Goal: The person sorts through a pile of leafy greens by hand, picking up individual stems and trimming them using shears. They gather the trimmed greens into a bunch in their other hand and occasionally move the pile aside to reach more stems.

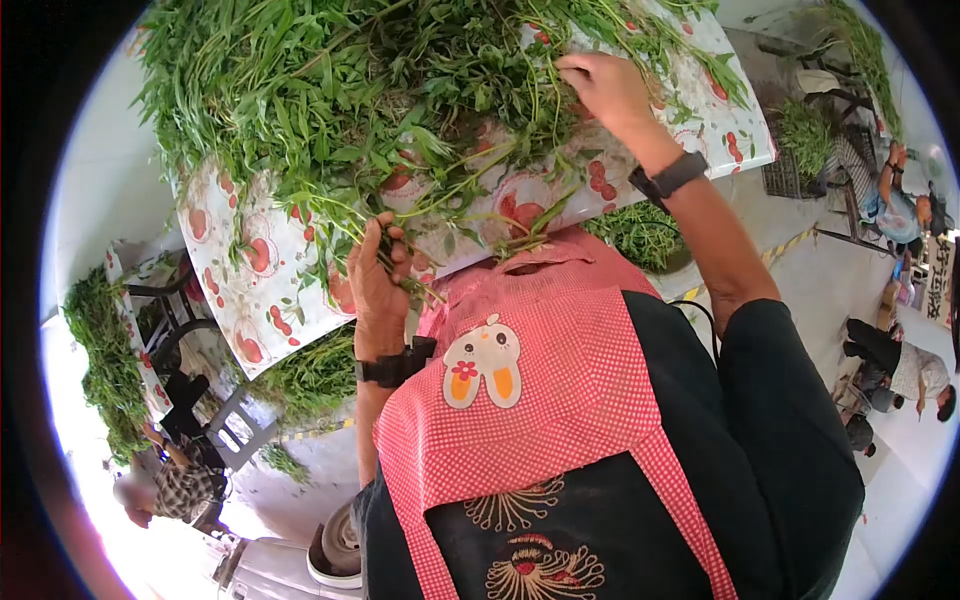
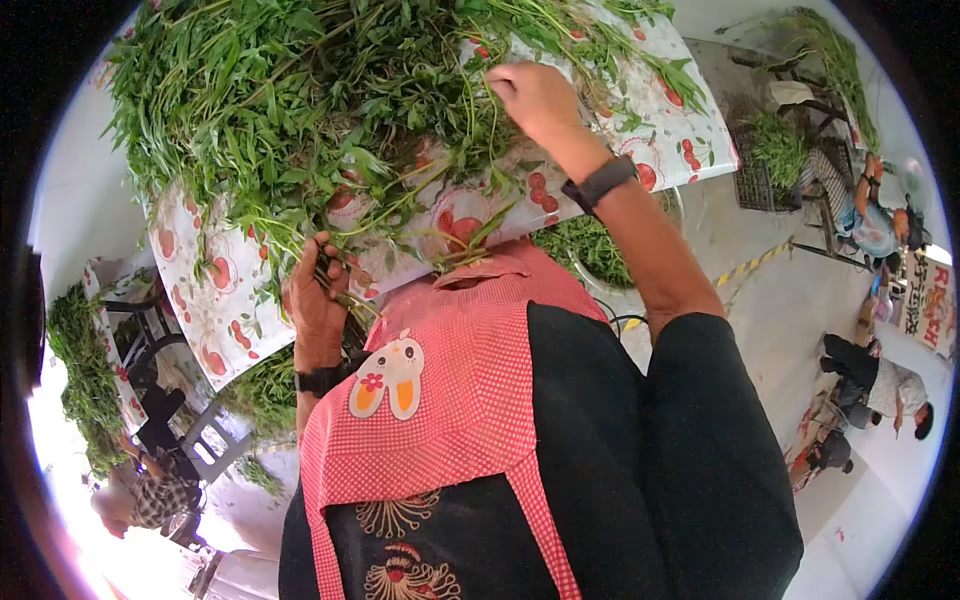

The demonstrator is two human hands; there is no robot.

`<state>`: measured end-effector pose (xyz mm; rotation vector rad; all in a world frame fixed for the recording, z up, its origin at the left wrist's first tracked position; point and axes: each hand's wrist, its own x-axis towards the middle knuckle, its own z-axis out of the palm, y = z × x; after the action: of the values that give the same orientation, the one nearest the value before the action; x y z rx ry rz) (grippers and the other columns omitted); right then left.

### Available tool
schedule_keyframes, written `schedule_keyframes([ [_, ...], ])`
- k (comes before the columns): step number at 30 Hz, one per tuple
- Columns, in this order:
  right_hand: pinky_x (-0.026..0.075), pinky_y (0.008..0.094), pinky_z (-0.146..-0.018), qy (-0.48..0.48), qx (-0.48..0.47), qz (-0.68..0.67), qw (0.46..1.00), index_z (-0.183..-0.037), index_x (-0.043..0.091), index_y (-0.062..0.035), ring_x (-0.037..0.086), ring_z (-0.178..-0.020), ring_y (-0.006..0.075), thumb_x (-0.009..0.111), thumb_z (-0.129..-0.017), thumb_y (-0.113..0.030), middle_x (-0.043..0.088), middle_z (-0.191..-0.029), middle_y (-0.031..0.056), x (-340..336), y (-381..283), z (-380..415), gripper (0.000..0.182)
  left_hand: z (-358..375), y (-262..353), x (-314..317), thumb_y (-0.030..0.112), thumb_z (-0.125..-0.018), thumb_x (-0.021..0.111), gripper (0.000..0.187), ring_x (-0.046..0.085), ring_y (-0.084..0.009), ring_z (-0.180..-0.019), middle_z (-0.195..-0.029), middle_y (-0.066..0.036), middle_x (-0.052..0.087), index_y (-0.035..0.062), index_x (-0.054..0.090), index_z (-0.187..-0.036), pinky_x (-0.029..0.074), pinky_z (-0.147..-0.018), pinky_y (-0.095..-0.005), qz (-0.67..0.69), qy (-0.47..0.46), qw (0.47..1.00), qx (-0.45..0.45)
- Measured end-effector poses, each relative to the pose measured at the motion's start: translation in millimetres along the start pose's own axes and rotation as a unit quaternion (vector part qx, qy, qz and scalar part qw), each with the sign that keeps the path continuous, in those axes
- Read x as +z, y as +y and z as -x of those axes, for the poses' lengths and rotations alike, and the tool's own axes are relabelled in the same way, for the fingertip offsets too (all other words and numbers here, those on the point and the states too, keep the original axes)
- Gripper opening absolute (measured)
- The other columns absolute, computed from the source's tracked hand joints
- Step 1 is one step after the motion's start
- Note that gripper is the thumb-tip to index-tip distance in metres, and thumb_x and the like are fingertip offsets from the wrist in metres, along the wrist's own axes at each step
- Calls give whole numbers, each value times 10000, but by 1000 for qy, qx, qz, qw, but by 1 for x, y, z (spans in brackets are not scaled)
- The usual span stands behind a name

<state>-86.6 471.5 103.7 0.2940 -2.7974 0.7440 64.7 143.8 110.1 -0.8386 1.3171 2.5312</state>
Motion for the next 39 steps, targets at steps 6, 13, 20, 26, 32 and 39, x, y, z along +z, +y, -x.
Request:
schedule_keyframes([
  [6, 489, 406, -681, -112, -53, 151, 981, -1103, 599, -244, 602, -846, 295, 555, -828, -158, 628, -942, 87, 36, 5, -26, 292, 1, -5, 8, 241, -892, 575, 240, 477, -61, -536, -763, -26, 592, 17, 591, -976, 297, -379, -165, 5, 1, 1000, -11],
  [13, 481, 367, -583, -80, -37, 51, 995, -967, 670, -171, 608, -656, 272, 636, -764, -188, 663, -810, 66, -27, 34, -29, 206, 7, -4, -4, 238, -925, 518, 263, 467, -66, -555, -788, -28, 572, -4, 559, -1021, 306, -389, -172, 16, 9, 1000, 12],
  [20, 369, 228, -388, -8, 377, -311, 873, -794, 660, -11, 468, -419, 81, 665, -803, -225, 597, -639, 47, -71, 90, 0, 215, 4, -6, -8, 233, -915, 539, 233, 467, -61, -532, -763, -19, 582, 12, 580, -975, 305, -380, -171, 44, 6, 999, 25],
  [26, 445, 309, -531, -16, 66, 50, 996, -770, 672, -59, 543, -533, 142, 668, -784, -310, 626, -664, 58, -71, 73, 2, 252, -1, -7, 3, 243, -909, 550, 246, 461, -66, -530, -759, -26, 575, 7, 580, -974, 316, -391, -182, 20, -1, 1000, 8],
  [32, 488, 373, -675, -214, -75, -21, 974, -957, 660, -89, 623, -785, 302, 661, -765, -221, 651, -850, 129, 8, -37, 17, 233, -2, -10, 7, 247, -905, 556, 255, 462, -70, -529, -761, -30, 577, 5, 580, -979, 325, -395, -186, 7, 6, 1000, -3],
  [39, 494, 423, -701, -261, -117, 63, 956, -983, 591, -66, 589, -851, 345, 670, -717, -145, 610, -918, 144, 39, -49, 37, 289, 8, -9, -6, 233, -909, 547, 245, 464, -69, -525, -759, -37, 588, -1, 585, -973, 322, -389, -187, 18, 9, 1000, 21],
])
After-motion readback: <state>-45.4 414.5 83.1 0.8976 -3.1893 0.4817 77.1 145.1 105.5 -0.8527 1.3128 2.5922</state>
